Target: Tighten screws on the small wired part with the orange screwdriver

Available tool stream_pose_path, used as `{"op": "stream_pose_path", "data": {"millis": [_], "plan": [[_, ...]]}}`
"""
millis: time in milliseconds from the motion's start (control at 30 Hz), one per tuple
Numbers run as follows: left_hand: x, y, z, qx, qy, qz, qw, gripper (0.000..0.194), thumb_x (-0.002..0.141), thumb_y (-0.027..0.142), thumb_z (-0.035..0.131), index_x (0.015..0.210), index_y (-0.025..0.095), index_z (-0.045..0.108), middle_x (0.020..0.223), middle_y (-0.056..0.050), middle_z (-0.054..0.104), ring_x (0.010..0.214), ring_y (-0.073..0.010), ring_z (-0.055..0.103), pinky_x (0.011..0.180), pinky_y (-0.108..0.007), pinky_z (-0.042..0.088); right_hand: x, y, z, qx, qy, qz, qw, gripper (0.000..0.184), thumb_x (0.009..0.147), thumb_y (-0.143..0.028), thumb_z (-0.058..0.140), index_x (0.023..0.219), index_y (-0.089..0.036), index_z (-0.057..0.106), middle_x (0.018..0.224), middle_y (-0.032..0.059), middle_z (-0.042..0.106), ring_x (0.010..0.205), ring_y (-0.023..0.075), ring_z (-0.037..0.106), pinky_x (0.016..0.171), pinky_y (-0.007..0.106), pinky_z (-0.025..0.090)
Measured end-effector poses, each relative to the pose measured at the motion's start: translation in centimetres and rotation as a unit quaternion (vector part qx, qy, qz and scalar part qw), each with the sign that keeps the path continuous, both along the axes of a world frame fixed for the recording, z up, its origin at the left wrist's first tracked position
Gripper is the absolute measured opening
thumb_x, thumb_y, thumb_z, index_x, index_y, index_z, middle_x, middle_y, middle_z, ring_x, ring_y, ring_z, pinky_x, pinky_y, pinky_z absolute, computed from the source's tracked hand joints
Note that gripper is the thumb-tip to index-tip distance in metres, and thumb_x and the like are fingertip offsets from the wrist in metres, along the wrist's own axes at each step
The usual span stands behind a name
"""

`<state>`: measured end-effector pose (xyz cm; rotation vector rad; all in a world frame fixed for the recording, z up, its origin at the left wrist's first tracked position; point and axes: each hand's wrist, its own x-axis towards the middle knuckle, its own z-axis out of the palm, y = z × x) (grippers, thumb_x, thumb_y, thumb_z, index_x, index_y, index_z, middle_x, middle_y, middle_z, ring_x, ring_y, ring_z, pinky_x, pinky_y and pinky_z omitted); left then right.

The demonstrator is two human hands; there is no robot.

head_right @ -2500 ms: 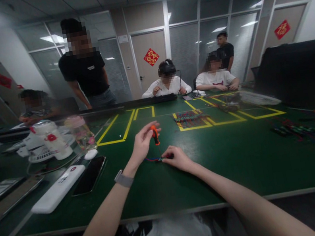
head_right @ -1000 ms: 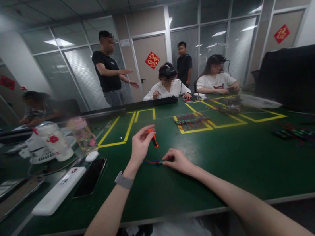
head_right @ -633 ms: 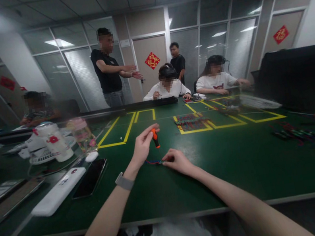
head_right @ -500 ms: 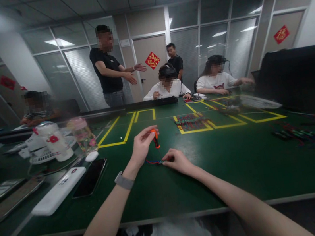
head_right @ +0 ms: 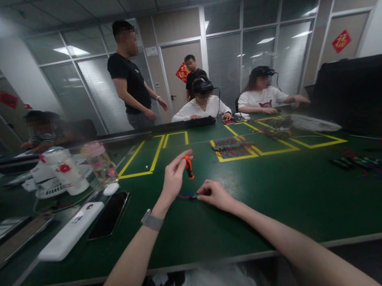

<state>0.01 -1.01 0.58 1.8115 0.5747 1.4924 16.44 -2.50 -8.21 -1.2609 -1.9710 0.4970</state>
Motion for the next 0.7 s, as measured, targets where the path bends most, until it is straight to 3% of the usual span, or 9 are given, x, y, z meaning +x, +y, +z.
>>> {"op": "stream_pose_path", "data": {"millis": [100,200,333,600,700], "plan": [[-0.05,0.27,-0.02,-0.027,-0.022,-0.007,0.999,0.028,0.089,0.025,0.051,0.112,0.016,0.065,0.106,-0.010,0.069,0.095,-0.0188,0.066,0.088,-0.033,0.050,-0.02,-0.09,0.13,-0.001,0.001,0.001,1.000,0.012,0.076,-0.023,0.070,0.084,-0.015,0.074,0.083,0.0060,0.065,0.074,0.0165,0.060,0.069,0.028,0.048],[-0.12,0.41,-0.16,-0.007,-0.010,0.036,0.999,0.022,0.084,0.026,0.059,0.102,0.017,0.069,0.095,-0.007,0.069,0.085,-0.0160,0.065,0.079,-0.028,0.051,-0.06,-0.15,0.21,0.001,0.000,0.001,1.000,0.012,0.076,-0.023,0.070,0.084,-0.015,0.074,0.082,0.0058,0.065,0.073,0.0165,0.060,0.069,0.028,0.048],[-0.12,0.45,-0.34,0.007,-0.001,0.058,0.998,0.021,0.082,0.028,0.062,0.099,0.019,0.070,0.093,-0.005,0.066,0.081,-0.0139,0.063,0.074,-0.024,0.050,-0.07,-0.14,0.19,0.002,0.000,0.000,1.000,0.012,0.076,-0.022,0.070,0.084,-0.016,0.074,0.081,0.0053,0.065,0.073,0.0162,0.059,0.068,0.028,0.048],[-0.07,0.38,0.15,-0.039,-0.032,-0.021,0.998,0.028,0.090,0.026,0.049,0.109,0.017,0.067,0.116,-0.010,0.067,0.105,-0.0203,0.064,0.096,-0.034,0.047,-0.07,-0.14,0.14,0.002,0.007,0.005,1.000,0.012,0.076,-0.023,0.070,0.083,-0.015,0.074,0.080,0.0051,0.064,0.072,0.0159,0.058,0.068,0.027,0.047],[-0.09,0.37,0.22,-0.047,-0.046,-0.024,0.998,0.028,0.088,0.026,0.051,0.109,0.016,0.067,0.112,-0.010,0.069,0.104,-0.0208,0.065,0.095,-0.035,0.048,-0.08,-0.17,0.17,0.000,0.007,0.002,1.000,0.012,0.076,-0.023,0.070,0.083,-0.015,0.074,0.080,0.0052,0.064,0.071,0.0158,0.058,0.068,0.028,0.047]]}}
